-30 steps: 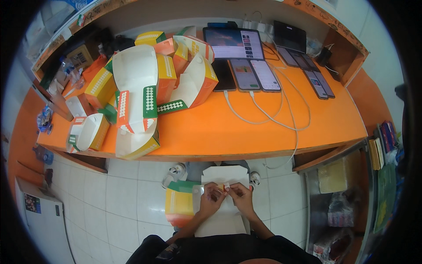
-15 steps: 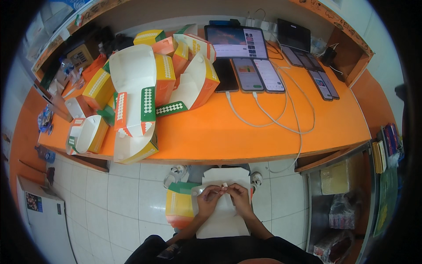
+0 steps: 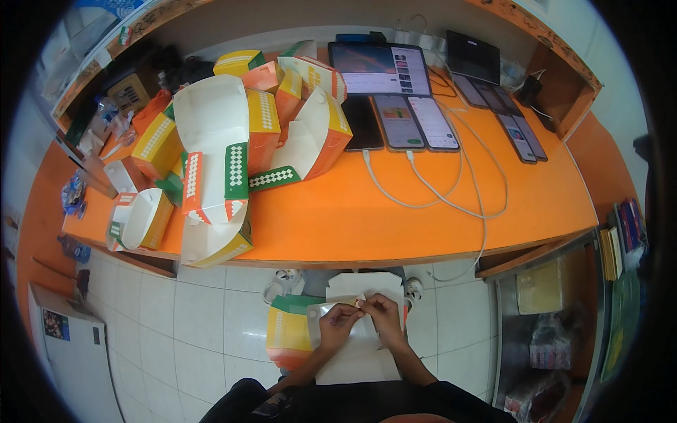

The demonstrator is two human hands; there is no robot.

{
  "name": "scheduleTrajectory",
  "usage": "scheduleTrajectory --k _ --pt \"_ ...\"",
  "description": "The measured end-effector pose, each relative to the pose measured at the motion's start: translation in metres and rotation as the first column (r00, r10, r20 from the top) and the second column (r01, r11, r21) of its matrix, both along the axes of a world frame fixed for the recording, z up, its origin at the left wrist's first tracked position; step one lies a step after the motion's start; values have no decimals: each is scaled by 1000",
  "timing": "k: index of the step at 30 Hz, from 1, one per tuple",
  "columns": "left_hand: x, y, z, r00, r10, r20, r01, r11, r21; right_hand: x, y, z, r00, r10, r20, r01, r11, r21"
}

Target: The person assembles flat-packed paper food containers by folding and interlocking the flaps. They handle multiple units one at a time, folding the sides and locking the tabs to form rectangular boxes, then placing the finished units on the counter.

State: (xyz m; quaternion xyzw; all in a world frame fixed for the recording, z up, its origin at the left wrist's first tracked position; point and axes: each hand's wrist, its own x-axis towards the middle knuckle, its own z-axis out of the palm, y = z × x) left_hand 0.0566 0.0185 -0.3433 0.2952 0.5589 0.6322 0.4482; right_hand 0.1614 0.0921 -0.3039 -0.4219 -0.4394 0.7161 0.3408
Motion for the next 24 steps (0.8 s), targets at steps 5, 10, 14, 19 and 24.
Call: scheduleTrajectory --k 5,10,14,19,24 --pt "1 1 -4 998 53 45 -52 998 -21 5 5 -8 995 94 21 -95 994 62" --pt "-1 2 -3 994 31 100 -40 996 81 16 8 -16 974 148 170 -174 974 146" --pt "0 2 0 991 -61 -118 54 997 -60 12 6 -17 997 59 56 -61 998 29" --pt "3 0 1 1000 -16 -15 16 1000 16 16 5 -12 988 104 114 -110 993 40" --pt "2 1 -3 999 12 38 -15 998 59 20 10 -15 986 157 52 -160 986 56"
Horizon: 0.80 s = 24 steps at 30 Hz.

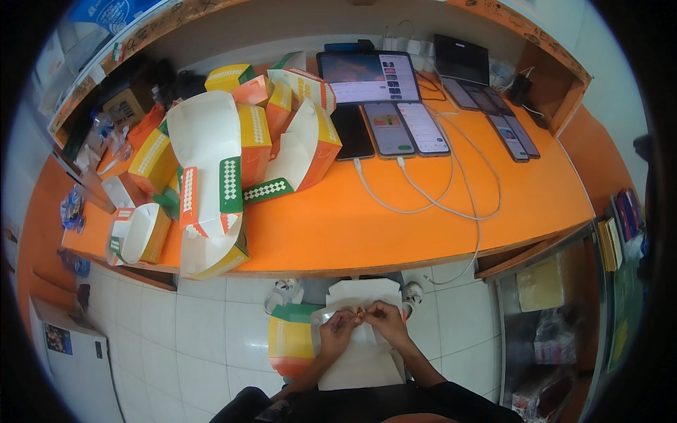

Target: The person assembles flat-packed paper food containers by folding and interlocking the flaps. They handle multiple units one at a time, folding the sides and locking the tabs to form rectangular boxes, then placing the finished units on the counter.

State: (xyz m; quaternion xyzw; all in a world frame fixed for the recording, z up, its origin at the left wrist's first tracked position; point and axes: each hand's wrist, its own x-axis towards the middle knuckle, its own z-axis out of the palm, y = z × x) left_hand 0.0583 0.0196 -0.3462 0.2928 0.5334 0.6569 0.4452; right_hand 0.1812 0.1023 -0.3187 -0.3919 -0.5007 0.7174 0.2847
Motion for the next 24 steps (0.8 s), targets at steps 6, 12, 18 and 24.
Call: scheduleTrajectory --k 6,12,18,24 --pt "1 0 -6 1000 19 25 -20 999 46 0 -3 -6 999 -19 44 16 998 64" --pt "0 -3 -8 1000 8 26 -8 1000 30 5 -1 6 991 25 128 -42 990 132" --pt "-2 -4 -6 1000 -5 22 4 999 45 4 -1 15 989 63 136 -77 992 98" --pt "-1 -5 2 1000 7 15 -9 997 71 6 -7 15 993 48 111 -52 998 27"
